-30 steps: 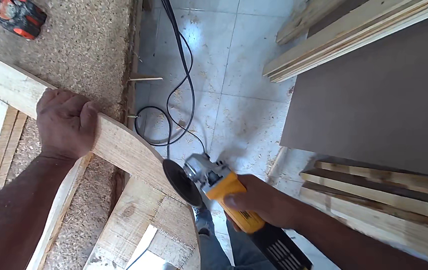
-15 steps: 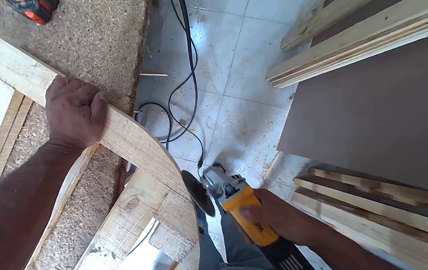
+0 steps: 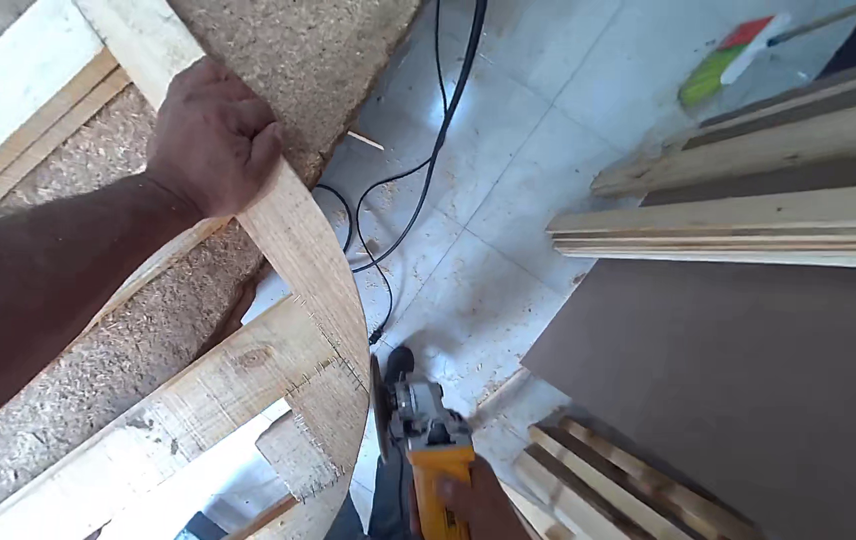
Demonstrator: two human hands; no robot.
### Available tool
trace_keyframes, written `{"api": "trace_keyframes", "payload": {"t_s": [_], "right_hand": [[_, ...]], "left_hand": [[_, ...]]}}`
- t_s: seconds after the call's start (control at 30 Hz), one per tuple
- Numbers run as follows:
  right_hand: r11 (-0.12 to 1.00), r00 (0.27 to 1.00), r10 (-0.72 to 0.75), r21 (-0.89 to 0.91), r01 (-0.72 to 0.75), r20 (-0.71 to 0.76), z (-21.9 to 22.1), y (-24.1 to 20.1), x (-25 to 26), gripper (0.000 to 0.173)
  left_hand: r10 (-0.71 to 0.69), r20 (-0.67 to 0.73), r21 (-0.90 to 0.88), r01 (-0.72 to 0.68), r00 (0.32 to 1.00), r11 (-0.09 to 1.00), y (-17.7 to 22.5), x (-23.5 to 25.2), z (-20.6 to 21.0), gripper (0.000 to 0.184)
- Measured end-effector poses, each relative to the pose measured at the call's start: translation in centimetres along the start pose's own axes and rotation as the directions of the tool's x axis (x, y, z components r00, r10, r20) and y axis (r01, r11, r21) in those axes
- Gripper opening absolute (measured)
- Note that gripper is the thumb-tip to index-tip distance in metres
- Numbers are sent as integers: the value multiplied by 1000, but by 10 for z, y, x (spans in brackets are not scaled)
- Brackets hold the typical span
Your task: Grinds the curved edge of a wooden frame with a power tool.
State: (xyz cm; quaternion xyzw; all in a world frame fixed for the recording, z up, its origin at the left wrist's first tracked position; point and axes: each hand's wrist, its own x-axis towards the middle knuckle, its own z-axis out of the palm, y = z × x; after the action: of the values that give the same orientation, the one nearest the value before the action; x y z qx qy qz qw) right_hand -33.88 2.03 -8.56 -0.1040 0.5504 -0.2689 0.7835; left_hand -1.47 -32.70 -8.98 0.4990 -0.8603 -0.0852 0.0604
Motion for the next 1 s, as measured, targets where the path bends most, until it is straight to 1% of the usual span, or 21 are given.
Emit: {"api": "trace_keyframes", "payload": {"t_s": [0.03, 0.07, 0.1, 0.17, 0.23, 0.3, 0.33, 0.37, 0.43, 0.5, 0.53, 0.6, 0.63, 0.67, 0.7, 0.77, 0.83, 0.9, 0.97, 1.0], "right_hand": [[999, 999, -26, -21, 27, 26, 1, -14, 14, 68], [996, 996, -61, -65, 65, 63, 2, -33, 30, 69], [989, 992, -77, -119, 89, 100, 3, -54, 46, 64], [978, 987, -34, -196, 65, 155, 2, -89, 74, 52], [973, 982, 15, -227, 29, 188, -3, -106, 86, 52], [972, 982, -10, -229, 53, 187, -1, -104, 75, 51], [974, 986, -16, -218, 53, 168, -2, -94, 63, 55], [981, 991, 2, -191, 23, 132, -4, -79, 47, 58], [988, 997, 65, -144, -58, 43, -9, -52, 21, 58], [991, 996, 76, -112, -72, 35, -12, -42, 18, 63], [992, 996, 75, -109, -69, 52, -11, -47, 24, 67], [987, 993, 31, -160, -12, 116, -4, -79, 54, 70], [979, 987, 4, -200, 28, 158, 2, -102, 73, 66], [968, 983, -2, -247, 48, 186, 10, -124, 90, 56], [958, 980, 16, -284, 42, 200, 15, -143, 104, 49], [950, 969, 58, -311, 20, 240, 17, -164, 119, 45], [952, 968, 66, -307, 11, 240, 14, -164, 111, 51], [961, 970, 103, -273, -41, 219, 1, -144, 89, 61], [962, 971, 163, -248, -116, 177, -13, -126, 74, 69], [960, 969, 179, -248, -134, 169, -16, -124, 73, 70]], "left_hand": [[2, -3, 2, -2, 1000, 1000, 0, 1, 0, 55], [9, -10, 2, -9, 1000, 1000, 1, 2, 0, 55], [18, -17, 3, -18, 1000, 1000, 0, 2, 1, 55], [27, -21, 2, -27, 999, 1000, -2, 3, 2, 55], [26, -16, 2, -26, 1000, 1000, -2, 2, 2, 55], [28, -26, 4, -28, 999, 1000, -2, 2, 2, 56], [31, -34, 2, -31, 999, 1000, -3, 2, 3, 56], [31, -42, -1, -32, 999, 1000, -4, 2, 4, 56], [29, -48, 1, -29, 998, 1000, -5, 2, 5, 55], [31, -51, 0, -31, 998, 1000, -6, 2, 6, 54], [35, -49, 1, -35, 998, 999, -6, 1, 6, 54], [43, -47, 1, -43, 998, 999, -6, 2, 6, 53], [43, -45, -2, -43, 998, 999, -6, 2, 5, 53], [41, -44, -13, -42, 998, 999, -6, 1, 5, 52], [37, -56, -28, -38, 998, 999, -6, 1, 5, 51], [9, -89, -65, -14, 996, 998, -6, 0, 5, 47], [-50, -110, -79, 41, 993, 996, -6, -1, 5, 45], [-99, -110, -86, 90, 989, 992, -5, -3, 4, 46], [-101, -116, -83, 92, 988, 992, -6, -2, 5, 45], [-94, -119, -84, 84, 988, 993, -7, -3, 6, 44]]}}
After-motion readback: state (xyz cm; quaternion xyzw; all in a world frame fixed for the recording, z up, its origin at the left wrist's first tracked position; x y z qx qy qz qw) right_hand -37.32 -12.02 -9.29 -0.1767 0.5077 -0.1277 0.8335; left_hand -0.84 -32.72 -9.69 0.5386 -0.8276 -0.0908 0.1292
